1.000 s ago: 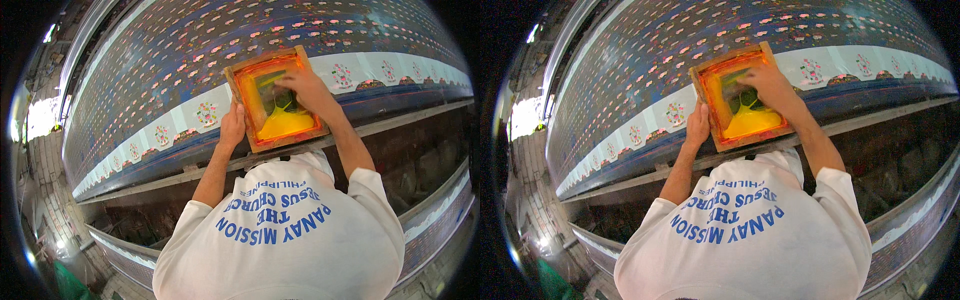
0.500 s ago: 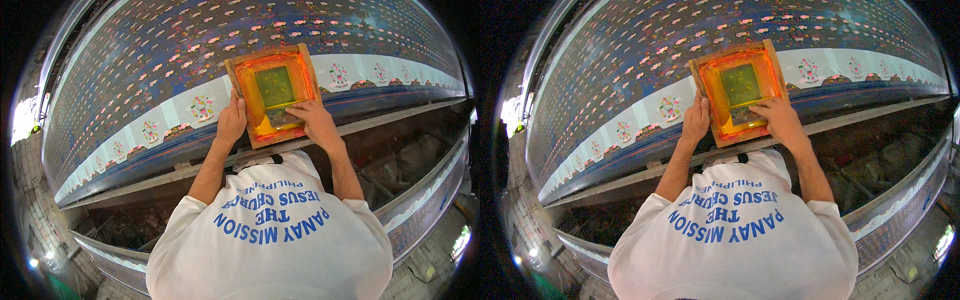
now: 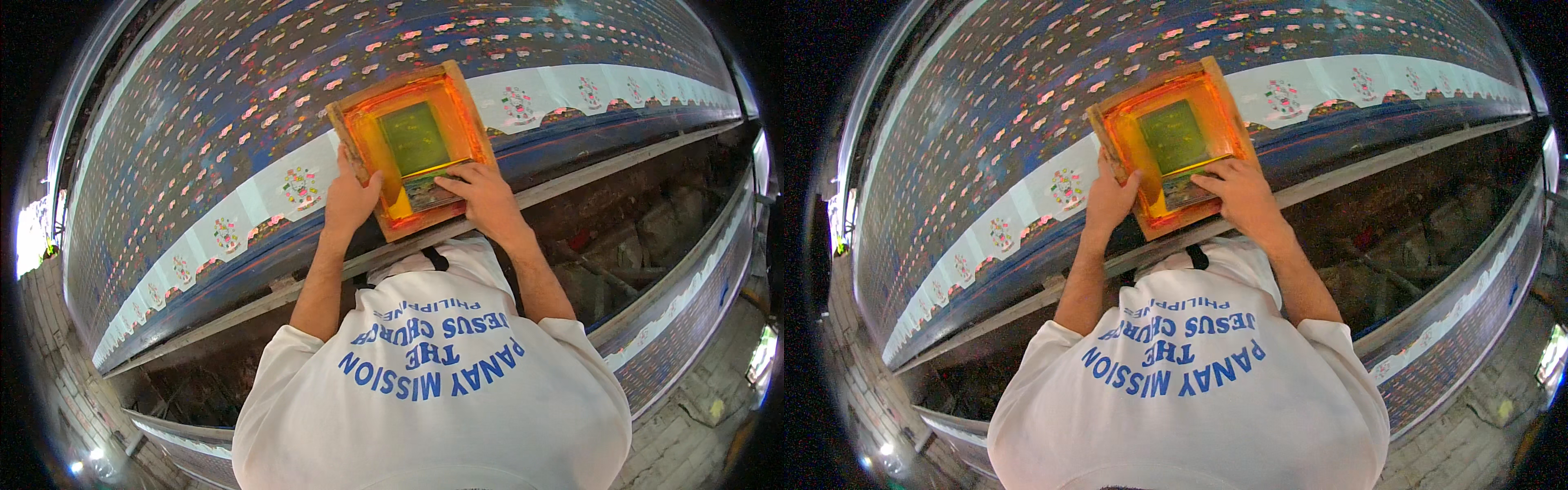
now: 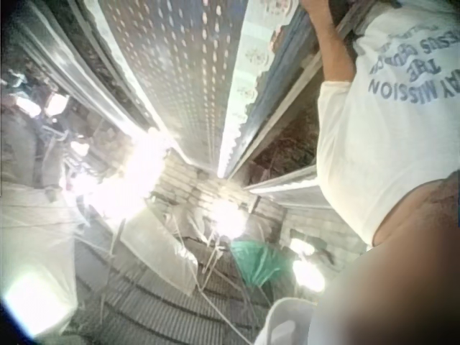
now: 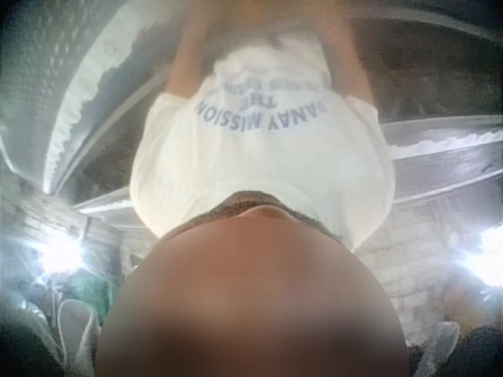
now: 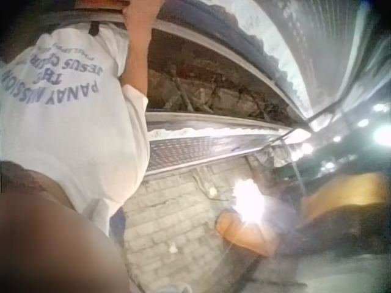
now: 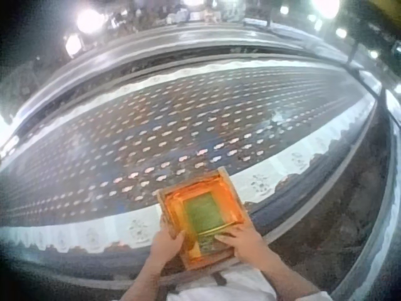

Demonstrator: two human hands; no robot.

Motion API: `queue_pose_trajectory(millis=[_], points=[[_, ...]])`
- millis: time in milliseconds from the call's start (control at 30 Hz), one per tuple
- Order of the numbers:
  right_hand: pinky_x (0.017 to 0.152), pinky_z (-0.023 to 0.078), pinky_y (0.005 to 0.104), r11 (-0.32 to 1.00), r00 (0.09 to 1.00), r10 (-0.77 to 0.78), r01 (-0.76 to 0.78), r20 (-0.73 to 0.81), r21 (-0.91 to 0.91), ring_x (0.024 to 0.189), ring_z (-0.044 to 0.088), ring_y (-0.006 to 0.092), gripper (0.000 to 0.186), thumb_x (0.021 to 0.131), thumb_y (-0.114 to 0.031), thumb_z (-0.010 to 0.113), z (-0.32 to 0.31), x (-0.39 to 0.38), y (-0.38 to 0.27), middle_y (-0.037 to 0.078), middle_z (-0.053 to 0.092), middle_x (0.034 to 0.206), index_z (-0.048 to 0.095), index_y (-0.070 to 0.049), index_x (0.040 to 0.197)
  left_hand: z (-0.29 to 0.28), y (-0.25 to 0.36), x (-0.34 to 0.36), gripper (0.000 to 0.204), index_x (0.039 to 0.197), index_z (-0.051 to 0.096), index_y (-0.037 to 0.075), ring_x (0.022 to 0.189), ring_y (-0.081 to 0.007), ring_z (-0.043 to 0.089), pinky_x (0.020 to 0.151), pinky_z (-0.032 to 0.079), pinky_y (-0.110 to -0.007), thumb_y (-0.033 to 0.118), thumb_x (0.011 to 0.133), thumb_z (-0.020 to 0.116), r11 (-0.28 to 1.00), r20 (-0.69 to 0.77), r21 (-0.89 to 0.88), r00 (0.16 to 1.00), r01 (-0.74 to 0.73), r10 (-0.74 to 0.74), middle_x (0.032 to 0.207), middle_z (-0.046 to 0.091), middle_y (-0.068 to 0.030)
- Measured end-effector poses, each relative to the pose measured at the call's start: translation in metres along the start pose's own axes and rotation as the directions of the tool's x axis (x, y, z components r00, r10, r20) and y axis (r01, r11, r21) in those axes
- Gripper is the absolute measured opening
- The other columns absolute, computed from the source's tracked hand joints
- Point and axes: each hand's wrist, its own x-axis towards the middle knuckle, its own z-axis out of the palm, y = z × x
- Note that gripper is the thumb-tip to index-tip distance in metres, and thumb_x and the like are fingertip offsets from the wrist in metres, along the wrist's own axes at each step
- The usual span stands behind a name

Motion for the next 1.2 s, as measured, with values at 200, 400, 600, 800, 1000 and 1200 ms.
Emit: queue_pose_trajectory(millis=[200,400,600,800,1000,1200], points=[[0.109,0.055,0.0449,0.999,0.999,-0.051,0.051,-0.007,0.012,0.124,0.067,0.0316,0.052,0.088,0.004,0.067,-0.010,0.000,0.013,0.008,0.075,0.131,0.078,-0.015,0.134,0.004,0.006,0.000,0.106,0.175,0.016,0.000,0.087,-0.0481,0.079,0.077,0.064,-0.053,0.031,0.092,0.075,0.996,-0.098,-0.082,0.995,-0.044,0.036,0.095,0.080,-0.0288],[0.109,0.055,0.0462,0.997,0.997,-0.074,0.075,-0.034,0.017,0.123,0.067,0.0323,0.052,0.086,0.004,0.067,-0.065,-0.013,0.077,0.009,0.074,0.132,0.078,-0.013,0.134,0.044,0.079,0.015,0.107,0.175,0.019,0.000,0.078,-0.0419,0.079,0.072,0.063,-0.048,0.029,0.089,0.076,0.994,-0.145,-0.092,0.989,-0.053,0.039,0.087,0.079,-0.0245],[0.110,0.054,0.0472,1.000,0.999,-0.018,0.017,-0.049,-0.012,0.125,0.065,0.0326,0.052,0.086,0.006,0.066,-0.113,-0.042,0.164,0.008,0.072,0.134,0.078,-0.012,0.133,0.120,0.155,0.047,0.107,0.174,0.023,-0.003,0.072,-0.0359,0.078,0.069,0.062,-0.045,0.030,0.088,0.077,0.990,-0.149,-0.098,0.985,-0.105,0.089,0.082,0.078,-0.0211],[0.111,0.054,0.0469,1.000,1.000,-0.013,0.013,0.000,-0.001,0.128,0.063,0.0325,0.052,0.085,0.003,0.071,-0.126,-0.052,0.212,0.008,0.071,0.134,0.078,-0.014,0.134,0.161,0.174,0.058,0.105,0.173,0.023,-0.006,0.075,-0.0325,0.081,0.072,0.064,-0.042,0.025,0.088,0.078,0.972,-0.131,-0.204,0.987,-0.116,0.090,0.095,0.083,-0.0217],[0.113,0.053,0.0452,1.000,0.999,-0.020,0.021,0.050,-0.012,0.127,0.063,0.0322,0.061,0.081,0.002,0.078,-0.122,-0.051,0.218,0.009,0.068,0.137,0.075,-0.016,0.139,0.162,0.175,0.059,0.101,0.173,0.026,-0.005,0.091,-0.0295,0.081,0.085,0.064,-0.040,0.019,0.089,0.078,0.951,-0.127,-0.288,0.989,-0.113,0.078,0.112,0.082,-0.0209],[0.109,0.054,0.0459,0.999,0.995,-0.050,0.049,0.092,0.006,0.123,0.065,0.0334,0.055,0.083,-0.001,0.077,-0.128,-0.047,0.218,0.010,0.072,0.129,0.077,-0.015,0.136,0.160,0.181,0.059,0.103,0.173,0.026,-0.003,0.092,-0.0318,0.084,0.083,0.065,-0.040,0.022,0.088,0.079,0.972,-0.105,-0.232,0.994,-0.039,0.014,0.110,0.083,-0.0229]])
